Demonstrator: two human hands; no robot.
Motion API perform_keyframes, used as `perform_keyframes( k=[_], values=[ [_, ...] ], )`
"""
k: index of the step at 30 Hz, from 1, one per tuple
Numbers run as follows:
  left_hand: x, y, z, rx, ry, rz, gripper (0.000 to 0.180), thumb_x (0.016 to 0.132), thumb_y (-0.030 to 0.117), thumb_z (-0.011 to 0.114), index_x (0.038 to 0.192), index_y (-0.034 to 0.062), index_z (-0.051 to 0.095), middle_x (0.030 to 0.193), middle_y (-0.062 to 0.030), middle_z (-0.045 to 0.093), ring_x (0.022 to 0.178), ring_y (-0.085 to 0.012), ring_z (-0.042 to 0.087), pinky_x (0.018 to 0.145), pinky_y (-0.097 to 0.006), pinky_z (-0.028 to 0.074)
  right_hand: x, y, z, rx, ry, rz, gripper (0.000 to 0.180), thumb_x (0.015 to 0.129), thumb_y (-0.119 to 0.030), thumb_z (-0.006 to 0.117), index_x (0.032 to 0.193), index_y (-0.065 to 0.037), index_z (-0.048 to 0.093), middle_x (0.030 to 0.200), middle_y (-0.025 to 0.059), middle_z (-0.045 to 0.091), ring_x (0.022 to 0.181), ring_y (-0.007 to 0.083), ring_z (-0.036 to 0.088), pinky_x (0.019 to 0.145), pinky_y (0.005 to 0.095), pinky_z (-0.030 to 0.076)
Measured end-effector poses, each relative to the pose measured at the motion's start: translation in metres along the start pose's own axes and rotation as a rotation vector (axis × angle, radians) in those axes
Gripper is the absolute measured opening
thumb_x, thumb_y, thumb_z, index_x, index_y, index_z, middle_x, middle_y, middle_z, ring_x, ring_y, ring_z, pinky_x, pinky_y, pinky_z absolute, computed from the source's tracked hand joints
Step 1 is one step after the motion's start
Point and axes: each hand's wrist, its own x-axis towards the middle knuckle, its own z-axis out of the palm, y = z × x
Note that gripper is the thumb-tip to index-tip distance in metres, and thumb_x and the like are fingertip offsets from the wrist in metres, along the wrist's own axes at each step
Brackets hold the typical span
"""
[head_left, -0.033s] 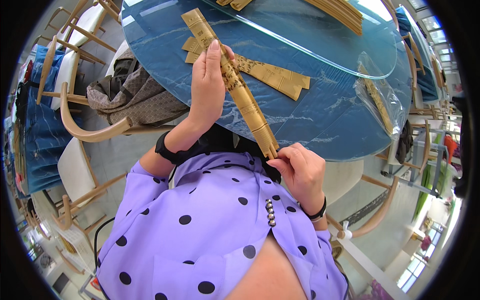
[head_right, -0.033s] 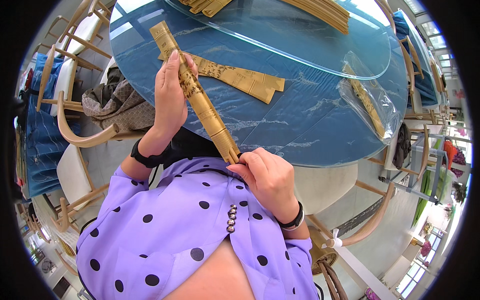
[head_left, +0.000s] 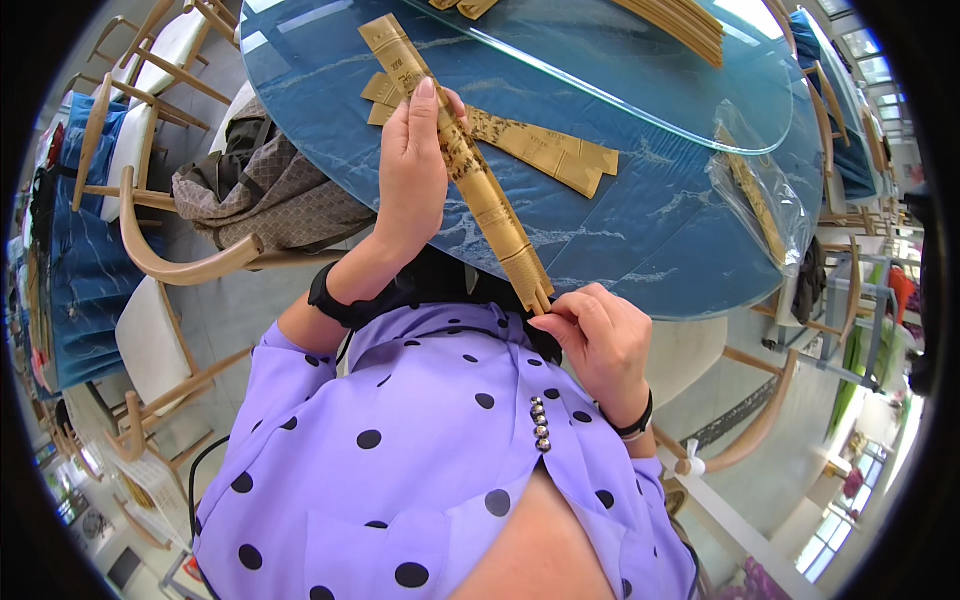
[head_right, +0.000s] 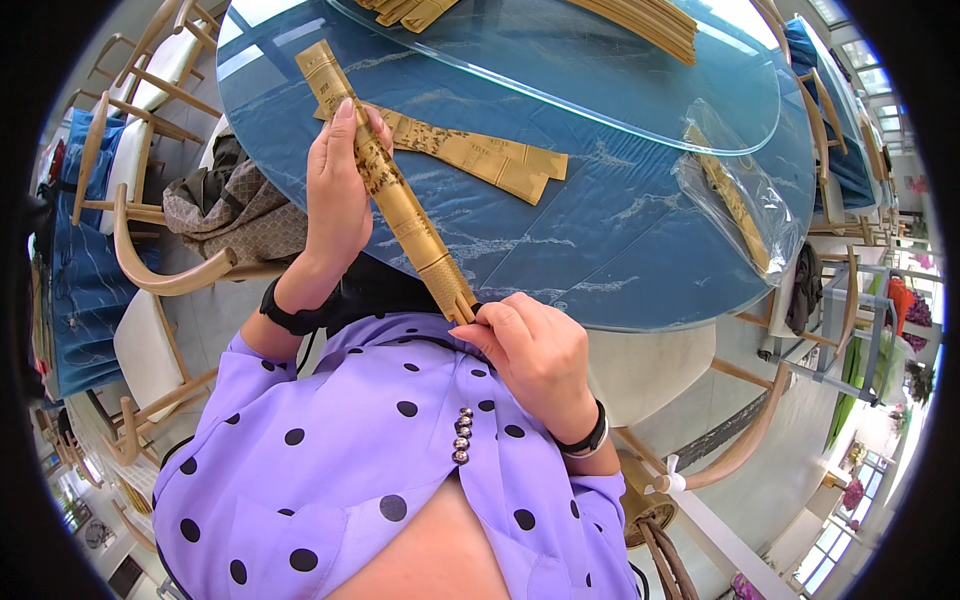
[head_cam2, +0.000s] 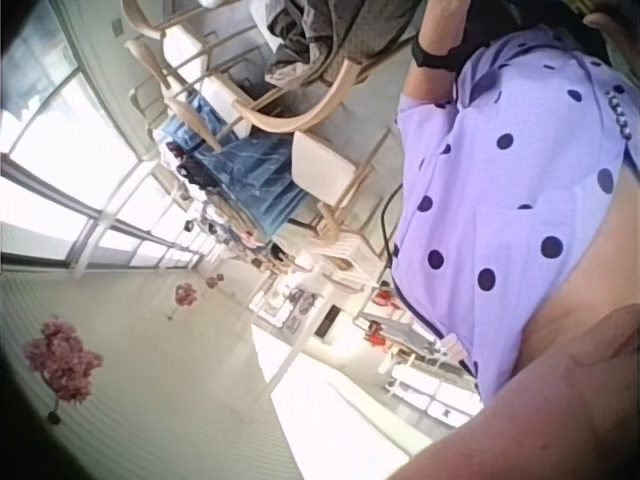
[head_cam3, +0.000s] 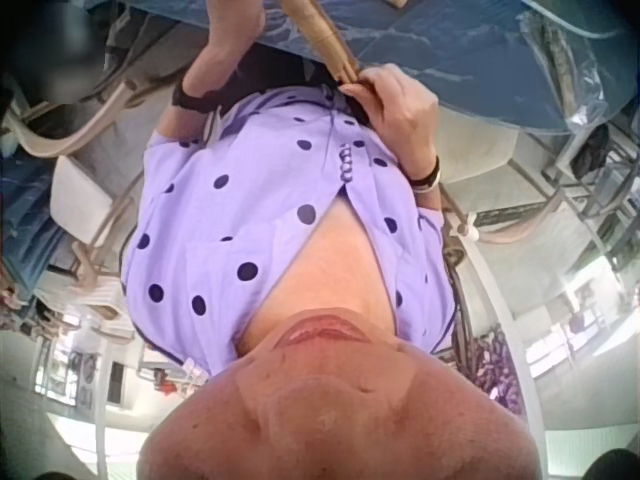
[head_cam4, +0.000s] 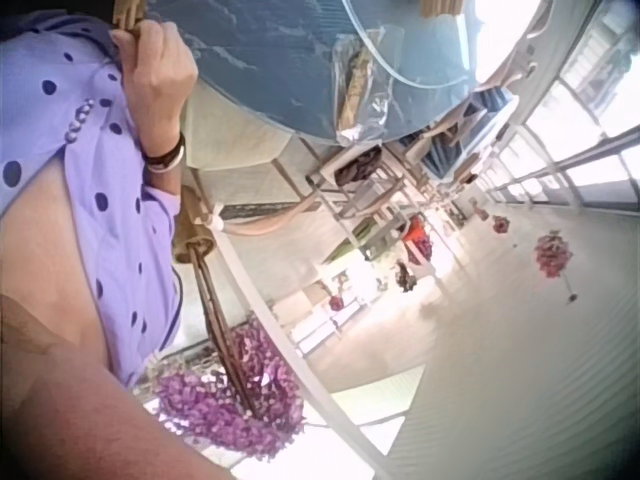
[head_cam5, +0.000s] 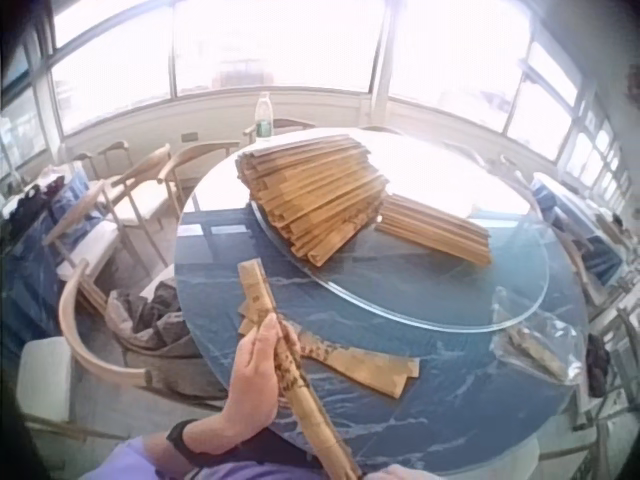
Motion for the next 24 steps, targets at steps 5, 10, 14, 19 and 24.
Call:
perform_keyframes(
  k=[5,10,14,19,24],
  values=[
    [-0.001,0.000,0.002,0.007,-0.023,-0.052,0.036,0.112,0.033,0.040,0.093,0.0057,0.055,0.083,-0.0031,0.056,0.076,-0.0101,0.050,0.073,-0.025,0.043,0.002,-0.001,0.007,-0.104,0.144,-0.126,0.030,0.073,-0.024,0.088,0.086,-0.007,0.066,0.074,0.0036,0.060,0.060,0.0199,0.060,0.051,0.0322,0.046],
    [-0.002,-0.005,0.003,0.008,-0.023,-0.099,0.037,0.112,0.034,0.041,0.092,0.0062,0.055,0.078,-0.0019,0.055,0.069,-0.0092,0.048,0.066,-0.024,0.041,0.006,-0.002,0.008,-0.056,0.156,-0.161,0.029,0.072,-0.022,0.088,0.087,-0.007,0.068,0.077,0.0041,0.063,0.062,0.0190,0.062,0.052,0.0301,0.046],
    [0.006,-0.001,0.001,0.059,-0.037,-0.070,0.037,0.112,0.034,0.041,0.091,0.0064,0.055,0.077,-0.0014,0.055,0.068,-0.0083,0.048,0.064,-0.024,0.041,0.007,0.005,0.014,0.015,0.170,-0.150,0.028,0.069,-0.017,0.088,0.088,-0.007,0.071,0.080,0.0054,0.066,0.062,0.0193,0.063,0.052,0.0291,0.047],
    [0.005,-0.002,-0.001,0.113,-0.097,-0.096,0.038,0.112,0.035,0.040,0.091,0.0073,0.056,0.077,-0.0001,0.054,0.067,-0.0065,0.047,0.064,-0.023,0.041,0.010,-0.002,0.006,0.036,0.113,-0.107,0.025,0.069,-0.015,0.086,0.088,-0.008,0.072,0.082,0.0049,0.066,0.063,0.0189,0.062,0.052,0.0300,0.047],
    [0.003,-0.003,0.002,0.189,-0.126,-0.113,0.041,0.112,0.037,0.039,0.089,0.0080,0.056,0.076,0.0015,0.053,0.067,-0.0055,0.045,0.064,-0.023,0.040,0.013,-0.011,0.001,-0.135,0.067,-0.177,0.023,0.070,-0.016,0.085,0.087,-0.008,0.071,0.082,0.0028,0.064,0.065,0.0169,0.061,0.055,0.0292,0.045]
  ],
)
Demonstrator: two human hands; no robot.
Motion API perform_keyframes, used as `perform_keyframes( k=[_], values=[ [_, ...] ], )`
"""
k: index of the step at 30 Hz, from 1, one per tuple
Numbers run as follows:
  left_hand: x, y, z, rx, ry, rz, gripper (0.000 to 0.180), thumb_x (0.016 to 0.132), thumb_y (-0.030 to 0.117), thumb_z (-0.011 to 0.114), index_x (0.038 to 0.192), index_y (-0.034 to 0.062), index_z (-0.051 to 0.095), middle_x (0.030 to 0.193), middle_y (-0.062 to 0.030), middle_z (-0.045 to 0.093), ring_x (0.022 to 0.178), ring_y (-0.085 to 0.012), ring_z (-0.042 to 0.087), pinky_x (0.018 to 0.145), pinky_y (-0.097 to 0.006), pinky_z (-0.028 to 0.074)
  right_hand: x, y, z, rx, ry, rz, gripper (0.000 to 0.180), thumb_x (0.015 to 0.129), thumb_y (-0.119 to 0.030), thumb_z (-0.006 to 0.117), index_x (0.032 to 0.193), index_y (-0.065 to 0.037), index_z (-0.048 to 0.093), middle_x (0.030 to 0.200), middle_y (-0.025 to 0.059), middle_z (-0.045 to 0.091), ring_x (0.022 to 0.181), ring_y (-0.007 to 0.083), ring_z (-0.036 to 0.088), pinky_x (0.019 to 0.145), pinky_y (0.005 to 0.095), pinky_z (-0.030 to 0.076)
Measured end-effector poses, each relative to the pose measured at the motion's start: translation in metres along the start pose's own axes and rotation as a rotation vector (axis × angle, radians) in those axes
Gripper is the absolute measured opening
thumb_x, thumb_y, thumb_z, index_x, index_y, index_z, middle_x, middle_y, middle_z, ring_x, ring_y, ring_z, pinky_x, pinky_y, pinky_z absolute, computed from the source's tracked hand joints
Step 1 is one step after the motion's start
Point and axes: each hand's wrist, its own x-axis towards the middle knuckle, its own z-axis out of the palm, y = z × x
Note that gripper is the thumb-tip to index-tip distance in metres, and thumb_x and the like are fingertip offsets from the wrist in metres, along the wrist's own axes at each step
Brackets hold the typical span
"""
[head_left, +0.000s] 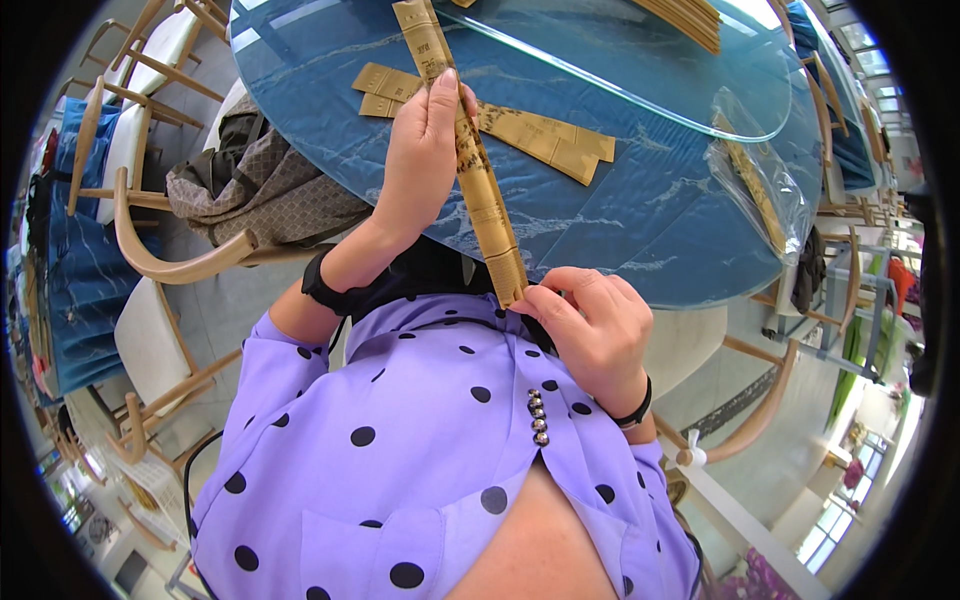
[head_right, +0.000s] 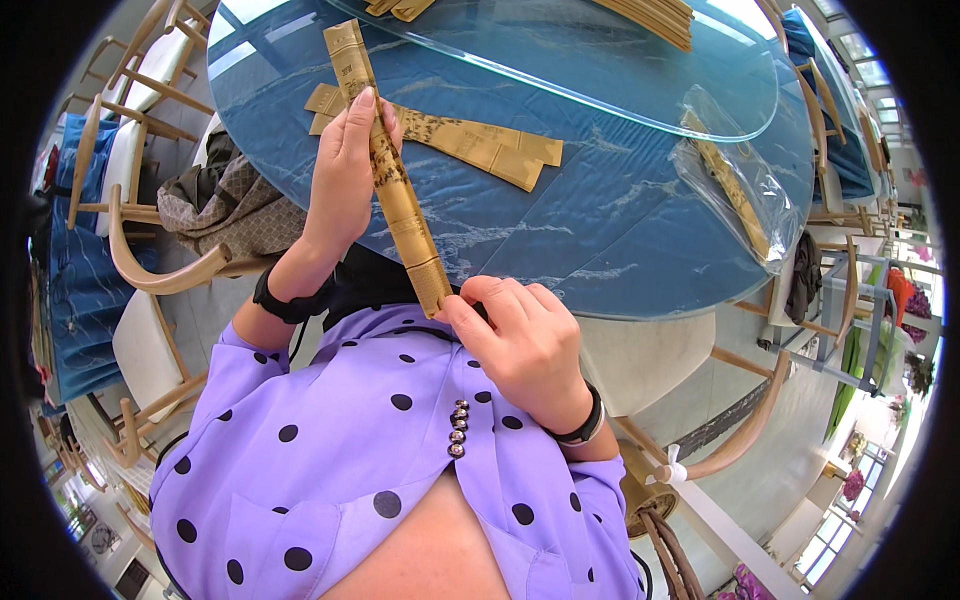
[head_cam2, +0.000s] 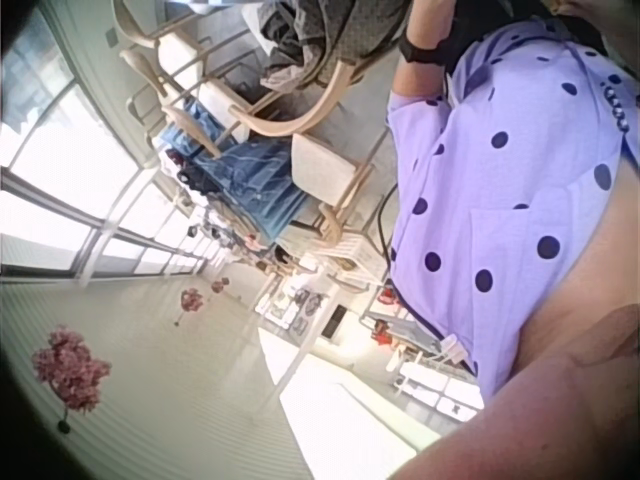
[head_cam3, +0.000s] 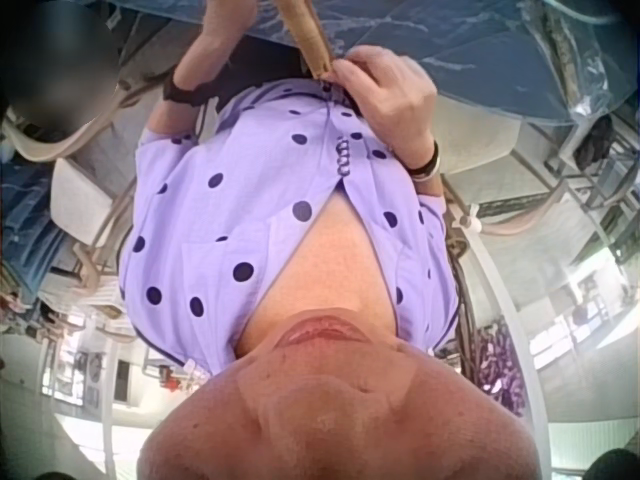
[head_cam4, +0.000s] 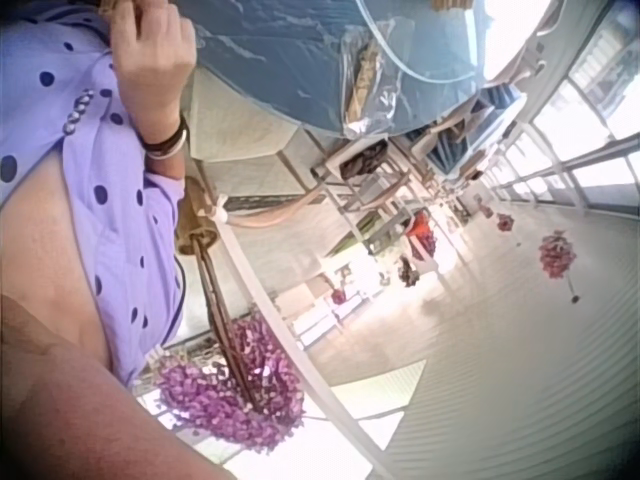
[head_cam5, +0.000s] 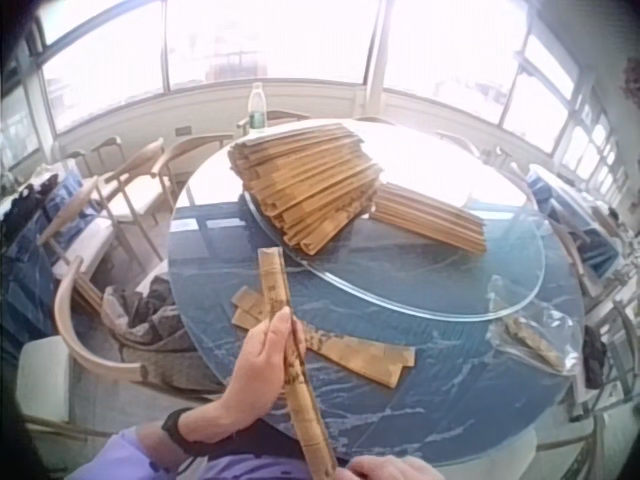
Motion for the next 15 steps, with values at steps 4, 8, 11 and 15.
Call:
perform_keyframes(
  k=[4,8,11,15],
  values=[
    [-0.001,-0.001,0.005,0.021,-0.057,-0.031,0.041,0.112,0.038,0.039,0.088,0.0085,0.055,0.076,0.0021,0.052,0.068,-0.0053,0.044,0.065,-0.023,0.040,0.001,-0.002,-0.001,-0.090,-0.037,-0.059,0.023,0.073,-0.014,0.082,0.091,-0.007,0.070,0.084,0.0025,0.063,0.064,0.0155,0.060,0.056,0.0285,0.044],
    [0.001,-0.006,0.010,-0.057,-0.066,-0.080,0.039,0.112,0.035,0.039,0.089,0.0089,0.055,0.076,0.0024,0.052,0.068,-0.0052,0.044,0.066,-0.022,0.039,-0.001,-0.004,0.000,-0.106,-0.038,-0.126,0.020,0.078,-0.011,0.078,0.096,-0.006,0.070,0.087,0.0034,0.063,0.066,0.0147,0.059,0.058,0.0279,0.045],
    [0.005,-0.001,0.011,-0.085,-0.049,-0.089,0.039,0.112,0.036,0.039,0.088,0.0095,0.054,0.075,0.0024,0.052,0.067,-0.0051,0.043,0.065,-0.022,0.038,-0.001,-0.002,-0.003,-0.149,0.013,-0.167,0.021,0.078,-0.009,0.077,0.098,-0.005,0.070,0.087,0.0039,0.063,0.065,0.0145,0.059,0.058,0.0272,0.045],
    [0.007,0.004,0.016,-0.092,-0.055,-0.093,0.040,0.112,0.037,0.037,0.087,0.0100,0.052,0.074,0.0024,0.051,0.067,-0.0053,0.042,0.065,-0.022,0.037,0.002,0.000,-0.002,-0.159,0.006,-0.212,0.029,0.073,-0.006,0.079,0.101,-0.009,0.073,0.085,0.0004,0.064,0.061,0.0118,0.057,0.056,0.0262,0.043]
  ],
)
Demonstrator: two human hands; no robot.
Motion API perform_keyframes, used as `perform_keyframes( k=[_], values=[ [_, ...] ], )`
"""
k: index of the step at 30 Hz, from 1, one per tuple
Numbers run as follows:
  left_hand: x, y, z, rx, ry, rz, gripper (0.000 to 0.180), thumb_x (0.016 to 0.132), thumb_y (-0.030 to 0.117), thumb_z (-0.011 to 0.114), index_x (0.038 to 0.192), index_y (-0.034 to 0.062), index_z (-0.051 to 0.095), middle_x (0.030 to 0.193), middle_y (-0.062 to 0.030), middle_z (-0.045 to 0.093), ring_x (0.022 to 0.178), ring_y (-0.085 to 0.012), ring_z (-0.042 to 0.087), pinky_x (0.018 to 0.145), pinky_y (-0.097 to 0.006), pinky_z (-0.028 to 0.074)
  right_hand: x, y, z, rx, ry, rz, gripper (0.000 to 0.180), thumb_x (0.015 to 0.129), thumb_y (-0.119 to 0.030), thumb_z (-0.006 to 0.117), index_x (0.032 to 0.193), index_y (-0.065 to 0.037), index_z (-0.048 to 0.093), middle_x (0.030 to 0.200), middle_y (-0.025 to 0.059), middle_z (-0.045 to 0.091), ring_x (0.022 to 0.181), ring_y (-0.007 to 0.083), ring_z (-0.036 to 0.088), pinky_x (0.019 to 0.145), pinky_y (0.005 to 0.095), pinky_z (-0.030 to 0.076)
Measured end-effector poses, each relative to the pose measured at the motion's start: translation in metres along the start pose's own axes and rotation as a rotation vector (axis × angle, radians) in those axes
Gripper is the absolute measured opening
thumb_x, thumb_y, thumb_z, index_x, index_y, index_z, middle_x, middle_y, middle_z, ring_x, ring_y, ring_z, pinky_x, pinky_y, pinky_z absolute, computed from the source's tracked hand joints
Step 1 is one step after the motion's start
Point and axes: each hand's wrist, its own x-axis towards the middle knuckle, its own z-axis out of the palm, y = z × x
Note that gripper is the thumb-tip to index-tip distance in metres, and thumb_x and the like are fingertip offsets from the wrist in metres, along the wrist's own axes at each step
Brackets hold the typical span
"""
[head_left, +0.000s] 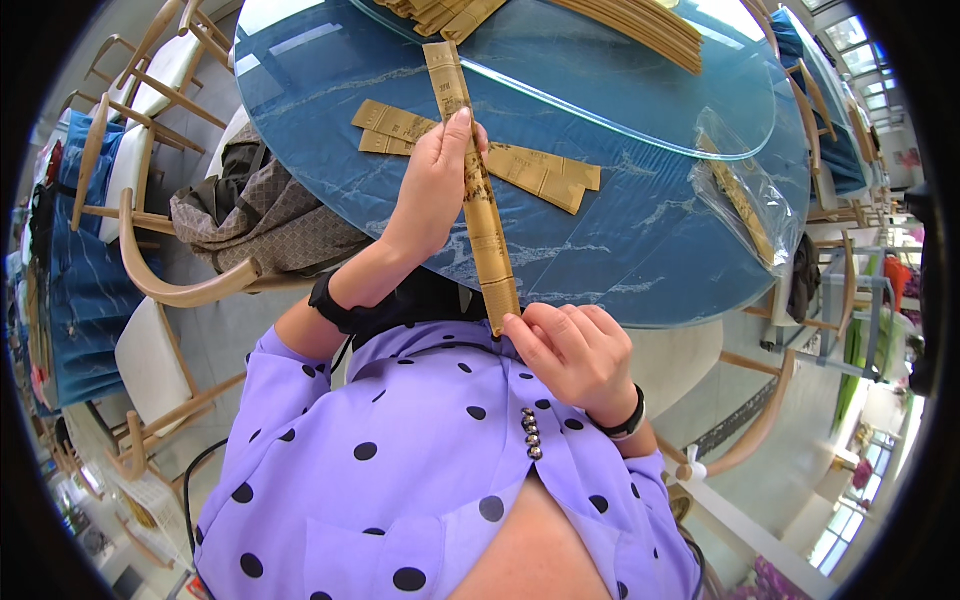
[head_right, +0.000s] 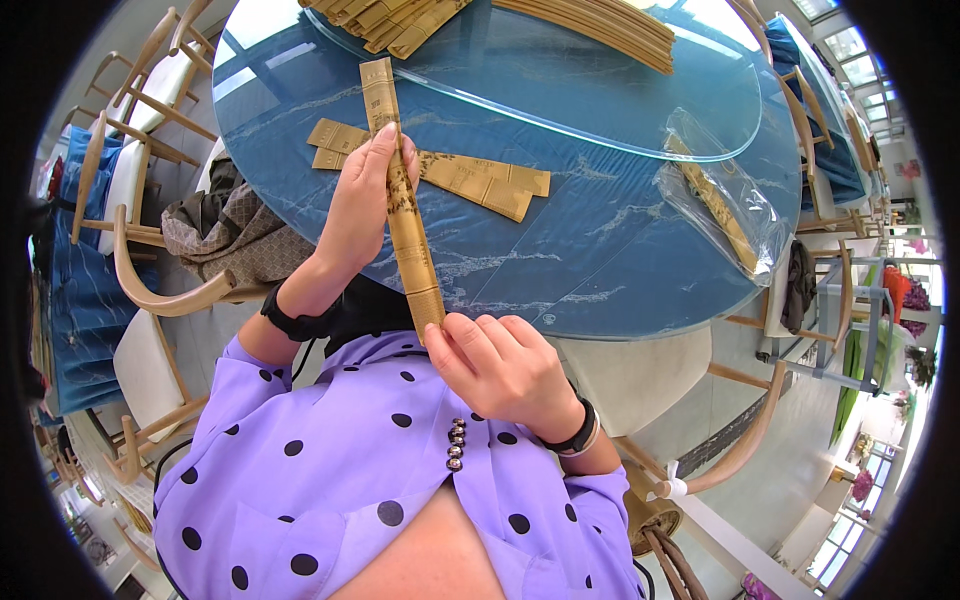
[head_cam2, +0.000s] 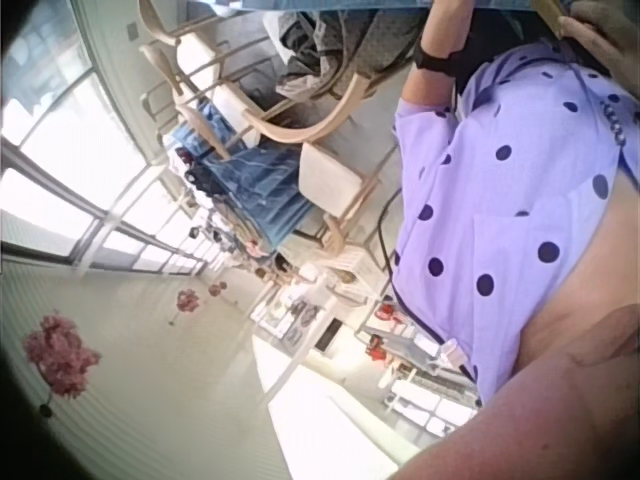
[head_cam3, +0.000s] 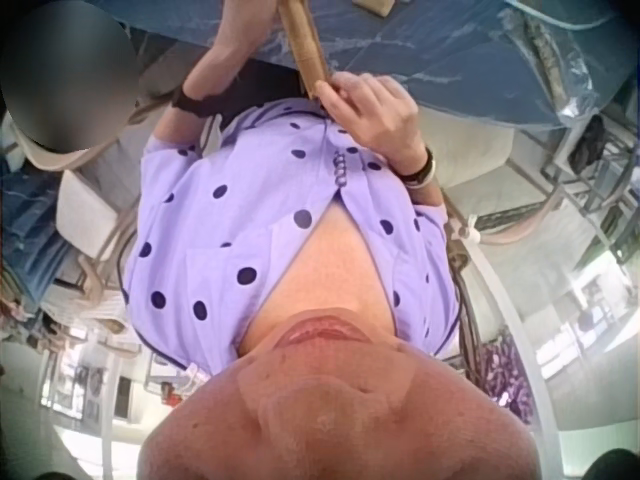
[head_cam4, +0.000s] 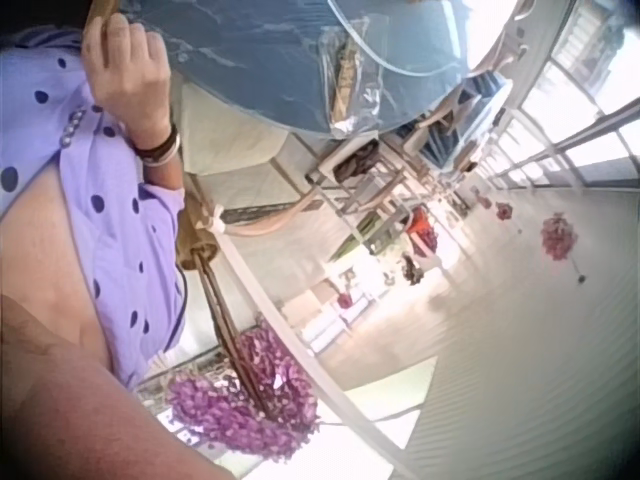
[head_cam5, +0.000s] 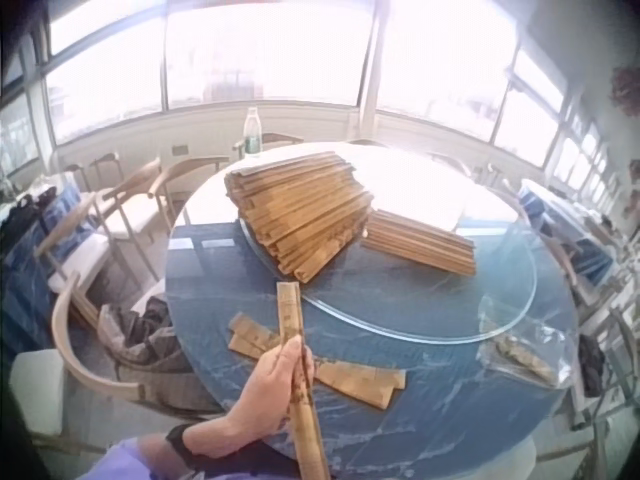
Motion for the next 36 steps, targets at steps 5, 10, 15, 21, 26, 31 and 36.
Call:
perform_keyframes(
  k=[5,10,15,21,26,31,36],
  values=[
    [0.002,-0.004,0.000,-0.017,-0.030,0.011,0.042,0.112,0.038,0.039,0.087,0.0088,0.056,0.075,0.0025,0.049,0.068,-0.0059,0.043,0.064,-0.024,0.038,-0.001,0.004,-0.007,-0.008,-0.018,-0.031,0.025,0.077,-0.007,0.079,0.102,-0.007,0.073,0.088,0.0016,0.065,0.064,0.0118,0.059,0.056,0.0254,0.044],
    [-0.001,-0.006,0.001,-0.016,-0.038,-0.020,0.041,0.112,0.037,0.039,0.088,0.0084,0.056,0.076,0.0022,0.049,0.067,-0.0060,0.043,0.064,-0.024,0.038,-0.004,0.012,-0.003,0.030,0.042,-0.054,0.025,0.078,-0.009,0.077,0.102,-0.005,0.071,0.091,0.0028,0.064,0.069,0.0133,0.061,0.057,0.0258,0.046],
    [-0.003,-0.005,0.003,-0.027,-0.018,-0.044,0.037,0.113,0.034,0.037,0.088,0.0094,0.051,0.073,0.0025,0.049,0.065,-0.0053,0.041,0.062,-0.023,0.037,-0.005,0.009,-0.007,0.054,0.026,-0.044,0.019,0.080,-0.009,0.075,0.098,-0.007,0.067,0.092,0.0026,0.064,0.070,0.0132,0.061,0.062,0.0275,0.046],
    [-0.007,-0.003,0.005,-0.010,-0.050,-0.065,0.034,0.112,0.032,0.038,0.092,0.0088,0.054,0.077,0.0023,0.050,0.066,-0.0048,0.041,0.064,-0.022,0.037,0.000,0.013,-0.008,0.040,0.027,-0.023,0.021,0.079,-0.011,0.076,0.098,-0.009,0.066,0.092,0.0017,0.065,0.070,0.0141,0.060,0.065,0.0288,0.047],
    [-0.029,0.010,0.020,0.052,-0.244,-0.019,0.028,0.112,0.027,0.040,0.105,0.0055,0.056,0.088,-0.0026,0.059,0.087,-0.0110,0.061,0.076,-0.027,0.050,0.007,0.027,-0.009,0.039,0.085,0.091,0.024,0.078,-0.018,0.082,0.096,-0.009,0.069,0.089,0.0026,0.065,0.072,0.0152,0.063,0.062,0.0286,0.048],
    [0.019,0.079,-0.002,0.226,-0.324,0.100,0.029,0.112,0.023,0.040,0.126,0.0006,0.052,0.078,0.0002,0.051,0.061,-0.0072,0.051,0.057,-0.022,0.044,0.008,0.031,-0.014,0.121,0.109,0.155,0.028,0.076,-0.021,0.087,0.092,-0.009,0.068,0.085,0.0022,0.065,0.067,0.0163,0.062,0.058,0.0284,0.047],
    [0.166,0.152,-0.066,1.347,0.320,0.973,0.045,0.105,0.036,0.053,0.134,0.0032,0.063,0.106,-0.0244,0.070,0.092,-0.0384,0.070,0.079,-0.044,0.056,-0.003,0.041,-0.019,0.135,0.030,0.274,0.023,0.079,-0.019,0.085,0.088,-0.009,0.067,0.083,0.0019,0.066,0.065,0.0175,0.062,0.056,0.0298,0.046]
  ],
)
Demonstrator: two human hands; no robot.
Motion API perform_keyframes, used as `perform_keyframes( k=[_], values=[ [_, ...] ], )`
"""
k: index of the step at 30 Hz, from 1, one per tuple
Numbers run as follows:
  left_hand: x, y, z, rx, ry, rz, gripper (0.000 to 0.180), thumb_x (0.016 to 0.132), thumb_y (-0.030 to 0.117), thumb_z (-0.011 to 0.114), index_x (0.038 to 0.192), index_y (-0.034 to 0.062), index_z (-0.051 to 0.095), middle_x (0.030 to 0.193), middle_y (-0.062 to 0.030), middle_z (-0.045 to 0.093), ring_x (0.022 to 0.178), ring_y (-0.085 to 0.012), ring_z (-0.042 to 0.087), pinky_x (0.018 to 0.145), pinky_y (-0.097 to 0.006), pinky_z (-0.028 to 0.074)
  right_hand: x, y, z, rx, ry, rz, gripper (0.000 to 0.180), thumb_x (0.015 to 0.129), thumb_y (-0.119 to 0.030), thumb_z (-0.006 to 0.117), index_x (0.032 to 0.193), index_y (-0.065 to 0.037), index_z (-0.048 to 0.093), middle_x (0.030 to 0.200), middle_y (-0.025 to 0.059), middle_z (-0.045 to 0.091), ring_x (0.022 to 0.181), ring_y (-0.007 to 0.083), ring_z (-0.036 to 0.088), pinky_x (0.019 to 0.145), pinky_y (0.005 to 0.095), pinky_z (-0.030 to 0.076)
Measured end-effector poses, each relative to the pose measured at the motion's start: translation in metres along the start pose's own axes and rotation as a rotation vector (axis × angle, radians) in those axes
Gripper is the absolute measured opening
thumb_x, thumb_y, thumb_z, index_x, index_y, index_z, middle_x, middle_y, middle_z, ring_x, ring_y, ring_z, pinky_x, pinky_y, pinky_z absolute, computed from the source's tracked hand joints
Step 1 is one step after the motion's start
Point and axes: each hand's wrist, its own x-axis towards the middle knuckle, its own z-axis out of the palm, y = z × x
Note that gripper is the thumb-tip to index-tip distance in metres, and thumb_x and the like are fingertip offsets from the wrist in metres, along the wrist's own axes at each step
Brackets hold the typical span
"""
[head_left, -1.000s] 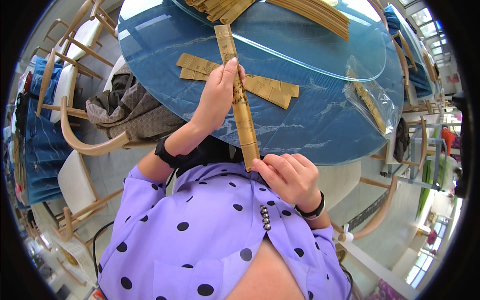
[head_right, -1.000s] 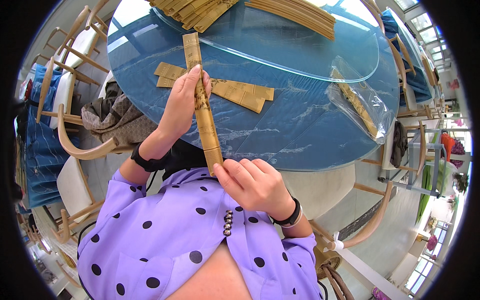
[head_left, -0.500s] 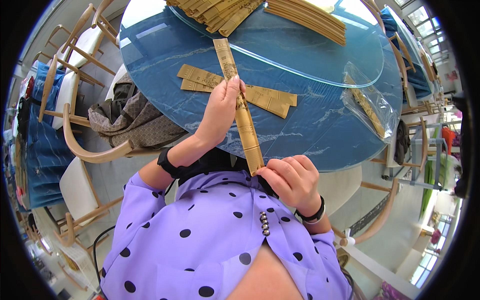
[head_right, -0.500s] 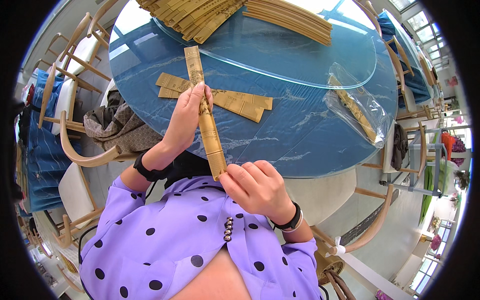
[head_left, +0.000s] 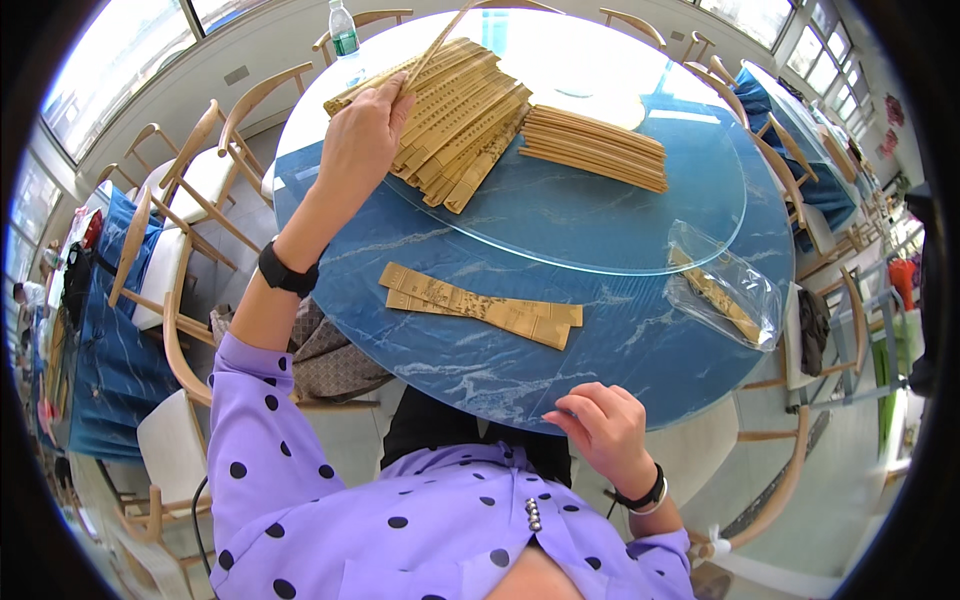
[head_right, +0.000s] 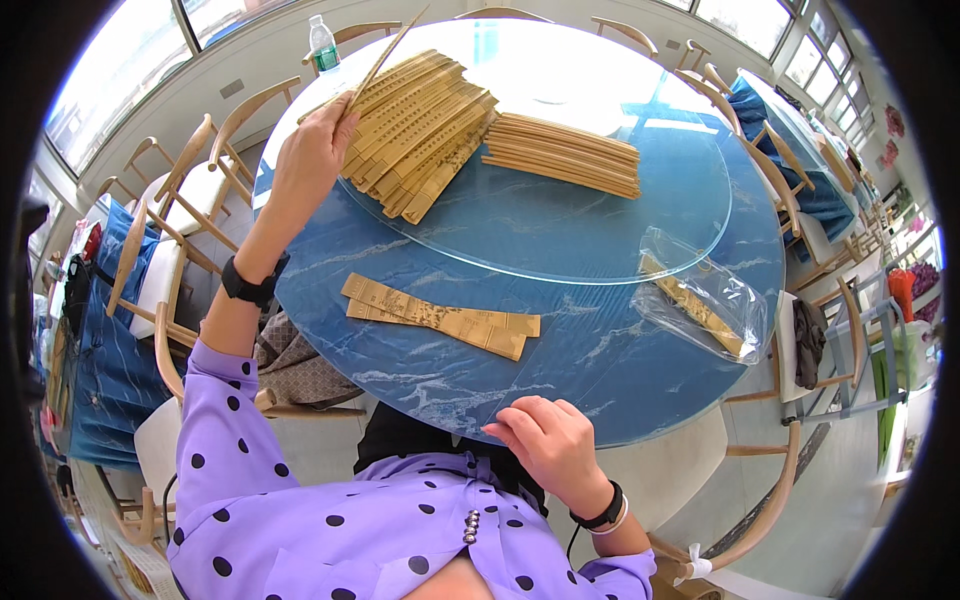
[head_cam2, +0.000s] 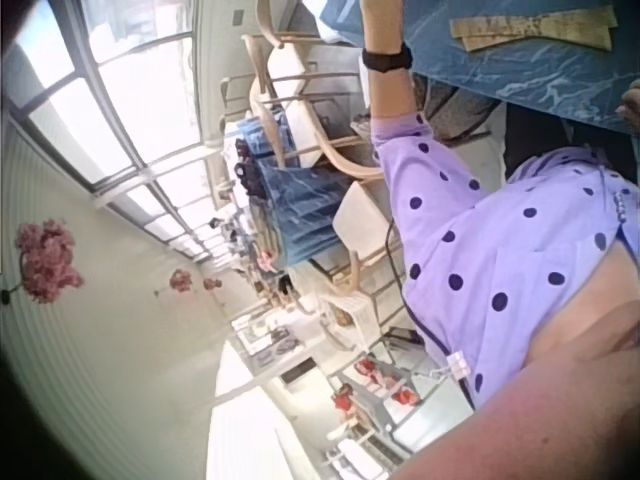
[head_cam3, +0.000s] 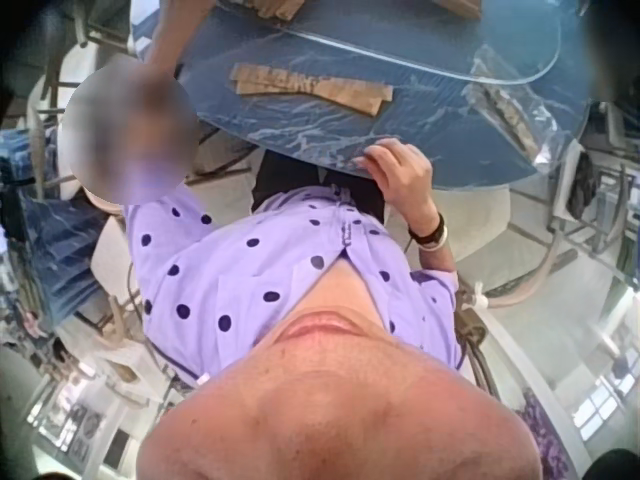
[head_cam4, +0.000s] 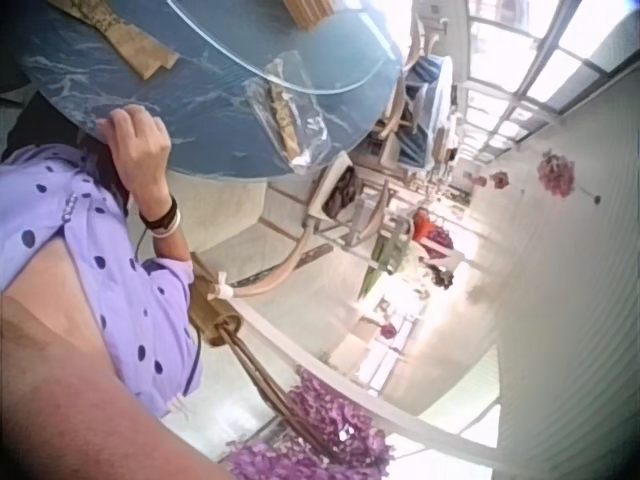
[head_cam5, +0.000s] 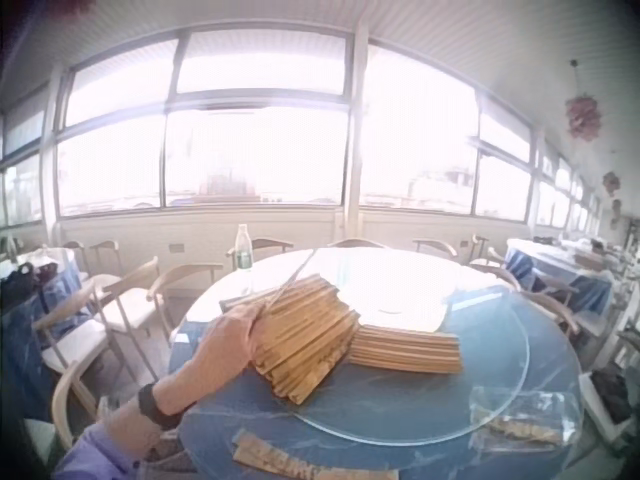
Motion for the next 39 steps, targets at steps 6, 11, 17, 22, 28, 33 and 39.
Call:
perform_keyframes(
  k=[6,11,17,22,28,33,39],
  values=[
    [0.101,-0.085,0.047,0.461,-0.181,0.187,0.042,0.104,0.041,0.051,0.131,0.0135,0.068,0.091,-0.0203,0.068,0.081,-0.0335,0.070,0.074,-0.043,0.056,0.004,0.012,-0.008,-0.074,-0.078,0.026,0.021,0.083,-0.018,0.081,0.083,-0.009,0.063,0.079,0.0011,0.063,0.065,0.0180,0.061,0.058,0.0312,0.045],
    [0.122,-0.100,0.079,0.581,-0.455,0.232,0.048,0.104,0.047,0.048,0.123,0.0090,0.070,0.101,-0.0181,0.071,0.095,-0.0333,0.069,0.083,-0.043,0.055,0.006,0.021,-0.012,-0.110,-0.100,0.027,0.020,0.085,-0.019,0.079,0.082,-0.008,0.063,0.079,0.0024,0.062,0.065,0.0194,0.061,0.059,0.0319,0.045],
    [0.111,-0.093,0.081,0.617,-0.572,0.142,0.061,0.105,0.055,0.041,0.129,0.0048,0.065,0.112,-0.0215,0.071,0.111,-0.0348,0.065,0.094,-0.044,0.053,0.013,0.031,-0.017,-0.129,-0.161,0.025,0.019,0.081,-0.015,0.081,0.082,-0.008,0.064,0.077,0.0027,0.063,0.063,0.0212,0.060,0.057,0.0334,0.044],
    [0.101,-0.105,0.081,0.640,-0.449,0.142,0.068,0.106,0.057,0.038,0.134,0.0001,0.061,0.131,-0.0242,0.062,0.124,-0.0388,0.057,0.105,-0.047,0.047,0.036,0.039,-0.024,-0.146,-0.213,-0.022,0.018,0.081,-0.016,0.080,0.086,-0.008,0.065,0.080,0.0032,0.063,0.063,0.0224,0.061,0.058,0.0337,0.047],
    [0.060,-0.047,0.040,0.310,-0.017,0.263,0.043,0.100,0.035,0.063,0.126,0.0006,0.066,0.108,-0.0146,0.062,0.108,-0.0312,0.059,0.100,-0.044,0.048,0.101,0.099,-0.030,-0.211,-0.200,0.029,0.023,0.089,-0.017,0.073,0.106,-0.003,0.066,0.096,0.0111,0.064,0.085,0.0326,0.065,0.073,0.0406,0.054],
    [-0.066,0.058,-0.009,-0.332,-0.503,0.243,0.028,0.092,0.021,0.071,0.111,0.0001,0.068,0.105,-0.0135,0.063,0.107,-0.0304,0.058,0.095,-0.042,0.049,0.162,0.190,-0.005,-0.442,-0.211,-0.007,0.027,0.094,-0.018,0.068,0.114,-0.001,0.066,0.109,0.0124,0.066,0.109,0.0310,0.062,0.091,0.0402,0.054],
    [-0.184,0.121,-0.041,-0.542,-0.531,0.179,0.033,0.085,0.015,0.077,0.113,0.0027,0.066,0.108,-0.0109,0.060,0.102,-0.0318,0.057,0.090,-0.043,0.049,0.200,0.246,0.037,-0.663,-0.167,-0.075,0.023,0.096,-0.022,0.064,0.106,-0.001,0.065,0.106,0.0135,0.064,0.108,0.0314,0.062,0.090,0.0409,0.055]
  ],
)
